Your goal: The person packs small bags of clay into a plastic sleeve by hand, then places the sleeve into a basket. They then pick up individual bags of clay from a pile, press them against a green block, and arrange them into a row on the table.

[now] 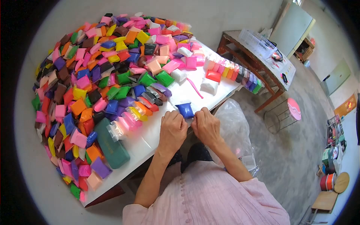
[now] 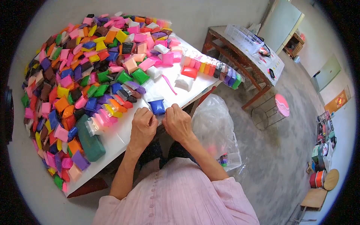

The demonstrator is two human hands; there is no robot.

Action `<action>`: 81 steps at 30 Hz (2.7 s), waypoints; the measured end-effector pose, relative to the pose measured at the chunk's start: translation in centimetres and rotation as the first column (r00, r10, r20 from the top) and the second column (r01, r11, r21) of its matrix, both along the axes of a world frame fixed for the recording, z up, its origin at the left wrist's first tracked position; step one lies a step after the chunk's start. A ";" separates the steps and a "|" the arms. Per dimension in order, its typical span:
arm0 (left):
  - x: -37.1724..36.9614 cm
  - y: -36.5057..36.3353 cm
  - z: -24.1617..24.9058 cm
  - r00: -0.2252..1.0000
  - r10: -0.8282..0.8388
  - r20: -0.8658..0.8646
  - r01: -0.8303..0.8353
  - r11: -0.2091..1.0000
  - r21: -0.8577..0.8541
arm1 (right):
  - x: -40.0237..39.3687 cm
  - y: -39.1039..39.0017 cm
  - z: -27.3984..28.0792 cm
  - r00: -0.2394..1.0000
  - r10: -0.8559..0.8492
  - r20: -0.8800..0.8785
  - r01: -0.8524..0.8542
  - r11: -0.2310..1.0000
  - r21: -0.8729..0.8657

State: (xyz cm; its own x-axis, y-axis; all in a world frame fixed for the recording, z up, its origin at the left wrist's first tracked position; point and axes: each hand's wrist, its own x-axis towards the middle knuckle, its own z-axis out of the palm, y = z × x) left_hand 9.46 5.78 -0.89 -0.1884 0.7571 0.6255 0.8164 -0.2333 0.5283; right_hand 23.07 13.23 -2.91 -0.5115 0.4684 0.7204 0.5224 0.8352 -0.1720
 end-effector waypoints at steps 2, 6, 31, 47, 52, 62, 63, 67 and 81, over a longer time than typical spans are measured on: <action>0.2 -0.1 0.1 1.000 0.003 -0.008 -0.002 1.000 0.008 | 0.2 -0.2 -0.2 1.000 -0.014 0.009 0.014 1.000 -0.019; -0.3 -0.5 0.0 0.999 -0.025 -0.047 0.025 1.000 0.013 | 0.9 -0.7 -0.1 0.988 0.093 -0.127 -0.114 0.979 -0.169; -5.1 3.0 6.9 0.847 0.382 -0.370 -0.358 0.924 0.135 | -6.9 10.9 4.0 0.859 0.416 -0.298 -0.502 0.575 -0.646; -7.3 4.1 5.4 0.954 0.169 -0.246 -0.235 0.933 -0.271 | -7.5 9.2 2.9 0.881 0.452 -0.140 -0.453 0.719 -0.528; -6.6 4.0 5.2 0.932 0.174 -0.317 -0.230 0.962 -0.147 | -7.3 9.2 2.5 0.849 0.495 -0.186 -0.526 0.751 -0.400; -3.5 -0.3 4.0 0.951 0.149 -0.271 -0.064 0.952 0.298 | -12.2 15.1 8.2 0.840 0.480 0.253 -0.421 0.871 -0.253; -3.0 -0.5 3.0 0.959 0.098 -0.266 -0.007 0.946 0.325 | -12.9 14.9 8.9 0.796 0.489 0.357 -0.397 0.867 -0.302; -2.3 -0.7 1.1 0.930 -0.010 -0.367 0.092 0.974 0.208 | -14.1 15.1 9.4 0.721 0.472 0.507 -0.308 0.874 -0.375; -2.3 -0.7 1.4 0.969 -0.044 -0.244 0.079 0.988 0.136 | -12.3 16.2 10.0 0.759 0.514 0.399 -0.357 0.842 -0.405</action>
State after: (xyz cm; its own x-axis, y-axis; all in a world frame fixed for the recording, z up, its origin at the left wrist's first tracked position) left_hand 7.13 5.11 0.53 0.0241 0.6618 0.7493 0.8966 -0.3458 0.2765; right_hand 10.81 29.39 7.08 -0.9476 0.2500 0.1987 0.1921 0.9433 -0.2709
